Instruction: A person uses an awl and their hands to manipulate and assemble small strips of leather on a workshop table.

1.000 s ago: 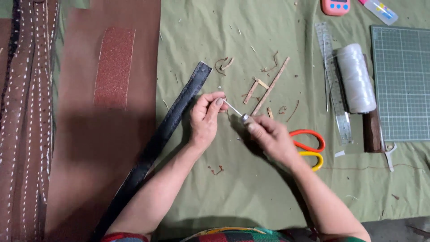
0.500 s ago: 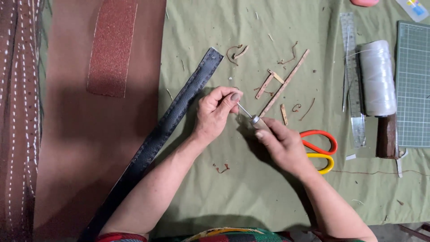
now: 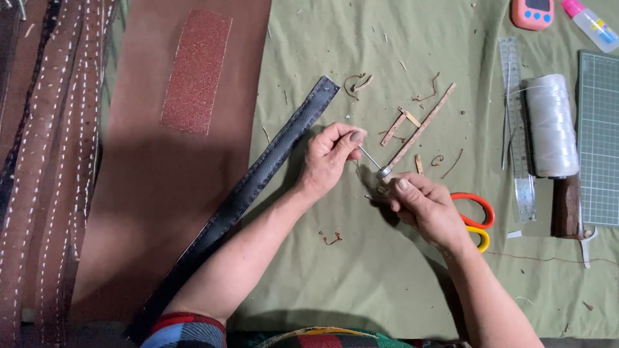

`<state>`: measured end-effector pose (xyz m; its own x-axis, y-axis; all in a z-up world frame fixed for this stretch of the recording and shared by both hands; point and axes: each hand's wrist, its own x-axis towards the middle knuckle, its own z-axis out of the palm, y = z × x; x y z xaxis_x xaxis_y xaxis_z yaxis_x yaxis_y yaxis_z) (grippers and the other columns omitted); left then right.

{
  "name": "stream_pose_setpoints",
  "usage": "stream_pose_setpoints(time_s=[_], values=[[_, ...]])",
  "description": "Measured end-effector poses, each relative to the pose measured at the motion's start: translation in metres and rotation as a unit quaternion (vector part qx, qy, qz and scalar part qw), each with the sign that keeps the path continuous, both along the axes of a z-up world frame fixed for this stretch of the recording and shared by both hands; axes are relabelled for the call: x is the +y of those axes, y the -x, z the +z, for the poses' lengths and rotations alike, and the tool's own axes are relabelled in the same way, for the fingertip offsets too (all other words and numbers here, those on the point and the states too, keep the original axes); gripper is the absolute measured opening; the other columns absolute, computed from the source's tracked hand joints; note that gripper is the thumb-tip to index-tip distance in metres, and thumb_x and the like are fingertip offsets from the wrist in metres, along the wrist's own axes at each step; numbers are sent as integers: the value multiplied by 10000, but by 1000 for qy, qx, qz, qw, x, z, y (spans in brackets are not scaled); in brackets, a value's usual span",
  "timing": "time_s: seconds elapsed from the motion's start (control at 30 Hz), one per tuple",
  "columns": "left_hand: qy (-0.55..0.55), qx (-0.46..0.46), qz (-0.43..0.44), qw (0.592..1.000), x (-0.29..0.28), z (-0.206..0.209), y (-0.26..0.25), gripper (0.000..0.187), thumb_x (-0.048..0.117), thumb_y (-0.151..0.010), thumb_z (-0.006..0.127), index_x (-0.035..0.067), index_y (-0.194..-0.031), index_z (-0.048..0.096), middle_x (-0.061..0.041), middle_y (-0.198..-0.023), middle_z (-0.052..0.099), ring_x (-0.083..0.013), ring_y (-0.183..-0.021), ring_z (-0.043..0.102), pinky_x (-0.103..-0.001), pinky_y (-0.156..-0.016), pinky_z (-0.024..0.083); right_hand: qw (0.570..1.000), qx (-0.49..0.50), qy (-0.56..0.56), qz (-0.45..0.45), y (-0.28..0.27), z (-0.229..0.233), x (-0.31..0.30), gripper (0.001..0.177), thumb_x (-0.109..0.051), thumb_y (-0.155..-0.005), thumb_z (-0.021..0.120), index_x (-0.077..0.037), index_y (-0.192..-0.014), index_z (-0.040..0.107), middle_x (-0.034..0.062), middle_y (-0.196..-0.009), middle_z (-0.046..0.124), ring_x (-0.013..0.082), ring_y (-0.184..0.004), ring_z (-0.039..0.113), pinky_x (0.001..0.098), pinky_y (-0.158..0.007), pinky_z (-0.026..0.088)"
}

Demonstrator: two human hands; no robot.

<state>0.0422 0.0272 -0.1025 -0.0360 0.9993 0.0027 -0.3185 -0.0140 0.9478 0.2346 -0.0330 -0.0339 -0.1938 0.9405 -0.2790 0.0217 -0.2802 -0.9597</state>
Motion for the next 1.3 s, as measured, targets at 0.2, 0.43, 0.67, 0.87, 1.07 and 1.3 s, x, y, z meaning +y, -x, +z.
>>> stream_pose_setpoints(time_s=[0.2, 0.43, 0.67, 0.87, 1.07, 1.3], values=[[15, -75, 8, 997, -1, 0, -3, 275, 288, -1058, 623, 41, -1040, 741, -104, -792, 732, -139, -736, 740, -276, -700, 651, 999, -26, -28, 20, -10, 15, 1, 393, -264, -1077, 551, 21, -835, 672, 97, -477, 441, 102, -427, 319, 238, -385, 259], [45, -89, 24, 995, -1, 1, 3, 292, 343, -1005, 625, 59, -1033, 686, -43, -779, 694, -132, -704, 675, -263, -666, 573, 999, -9, 40, 23, -62, -3, 8, 299, -237, -1057, 571, -9, -868, 616, 123, -649, 553, 96, -429, 322, 235, -363, 197], [-118, 236, -3, 964, -14, 50, 22, 118, 288, -942, 713, 210, -999, 781, 28, -792, 757, -93, -728, 744, -259, -638, 587, 999, 28, -4, -36, -43, 9, 11, 318, -290, -1058, 592, -22, -891, 625, 118, -599, 487, 95, -461, 313, 219, -384, 223], [-253, 330, 45, 908, -9, 24, 17, 149, 181, -984, 711, 216, -1125, 746, -17, -989, 691, -218, -853, 740, -367, -810, 593, 996, 51, -36, -67, -40, 3, 16, 387, -268, -1078, 603, -42, -770, 539, 171, -561, 490, 103, -382, 331, 230, -306, 263], [-270, 338, 134, 891, -2, 19, 19, 223, 144, -1051, 612, 165, -1263, 676, -87, -985, 740, -281, -878, 750, -392, -802, 600, 996, 57, -30, -66, -39, 4, 19, 369, -253, -1078, 606, -47, -777, 551, 166, -565, 486, 84, -375, 297, 224, -304, 230], [-228, 294, 139, 918, -11, 38, 20, 90, 195, -989, 715, 154, -1067, 733, -30, -931, 760, -235, -860, 758, -343, -770, 625, 997, 49, -34, -56, -42, -6, 22, 353, -237, -1088, 593, -38, -799, 551, 172, -599, 509, 92, -388, 331, 241, -309, 246]])
